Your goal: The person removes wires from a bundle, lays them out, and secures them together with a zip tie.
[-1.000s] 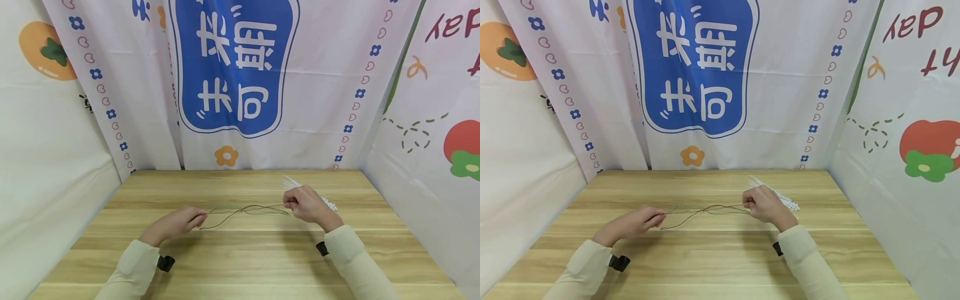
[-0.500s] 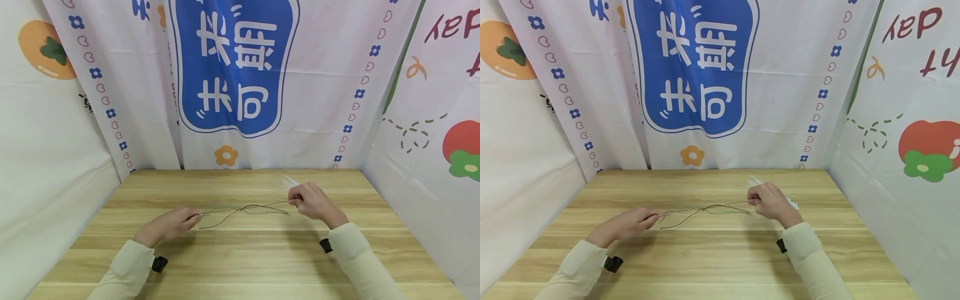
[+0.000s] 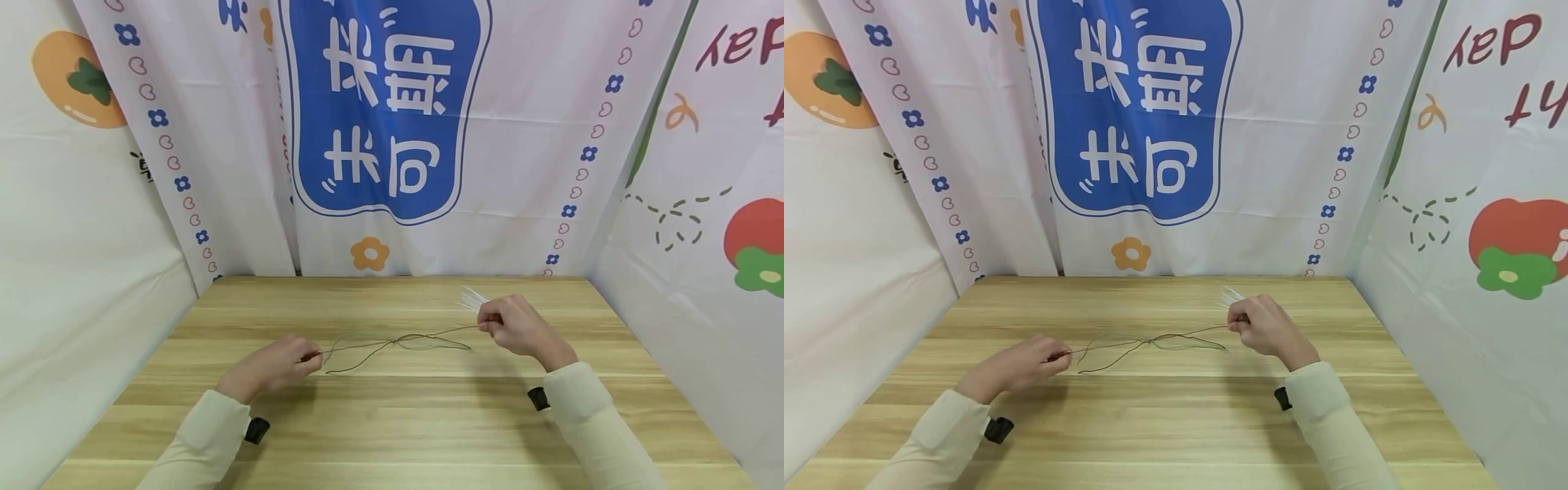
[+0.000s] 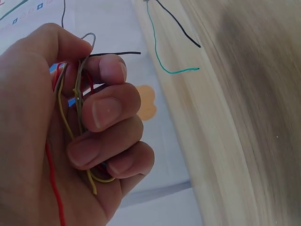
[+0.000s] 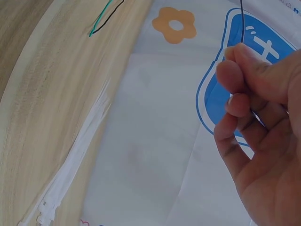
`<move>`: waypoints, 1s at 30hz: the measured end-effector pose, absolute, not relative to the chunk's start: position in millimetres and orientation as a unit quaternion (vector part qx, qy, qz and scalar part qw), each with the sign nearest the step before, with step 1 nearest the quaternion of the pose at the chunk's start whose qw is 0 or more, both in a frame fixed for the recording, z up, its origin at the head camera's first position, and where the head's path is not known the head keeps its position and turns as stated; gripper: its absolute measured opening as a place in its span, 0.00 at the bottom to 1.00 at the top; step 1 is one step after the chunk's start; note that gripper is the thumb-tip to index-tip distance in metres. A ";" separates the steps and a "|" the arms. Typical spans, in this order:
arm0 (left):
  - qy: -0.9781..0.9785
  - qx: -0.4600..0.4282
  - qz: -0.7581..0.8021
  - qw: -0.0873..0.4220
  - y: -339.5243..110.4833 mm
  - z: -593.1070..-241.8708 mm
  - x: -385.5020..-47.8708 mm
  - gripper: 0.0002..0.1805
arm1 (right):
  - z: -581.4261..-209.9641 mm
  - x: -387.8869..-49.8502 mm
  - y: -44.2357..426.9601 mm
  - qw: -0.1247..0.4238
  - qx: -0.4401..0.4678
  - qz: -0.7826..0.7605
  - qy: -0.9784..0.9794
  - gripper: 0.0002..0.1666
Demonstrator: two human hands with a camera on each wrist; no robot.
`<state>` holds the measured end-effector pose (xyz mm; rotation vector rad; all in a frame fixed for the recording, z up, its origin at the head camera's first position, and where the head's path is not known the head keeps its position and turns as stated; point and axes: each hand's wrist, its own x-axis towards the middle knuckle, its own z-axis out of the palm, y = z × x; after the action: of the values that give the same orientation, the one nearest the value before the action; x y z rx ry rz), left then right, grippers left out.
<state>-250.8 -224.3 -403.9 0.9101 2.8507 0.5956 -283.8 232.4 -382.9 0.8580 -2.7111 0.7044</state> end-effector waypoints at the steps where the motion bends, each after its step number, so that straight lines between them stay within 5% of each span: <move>1: 0.933 0.303 0.192 0.040 -224.4 -403.7 -250.6 0.20 | -382.5 -283.8 233.1 0.105 0.291 0.239 -0.920 0.15; 30: 0.937 0.326 0.124 0.024 -234.8 -397.8 -241.7 0.19 | -380.7 -287.1 234.8 0.090 0.277 0.224 -0.930 0.15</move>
<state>-241.7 -234.8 -397.8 1.0073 2.8991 0.3829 -287.1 234.8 -380.7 0.8224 -2.7658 0.6671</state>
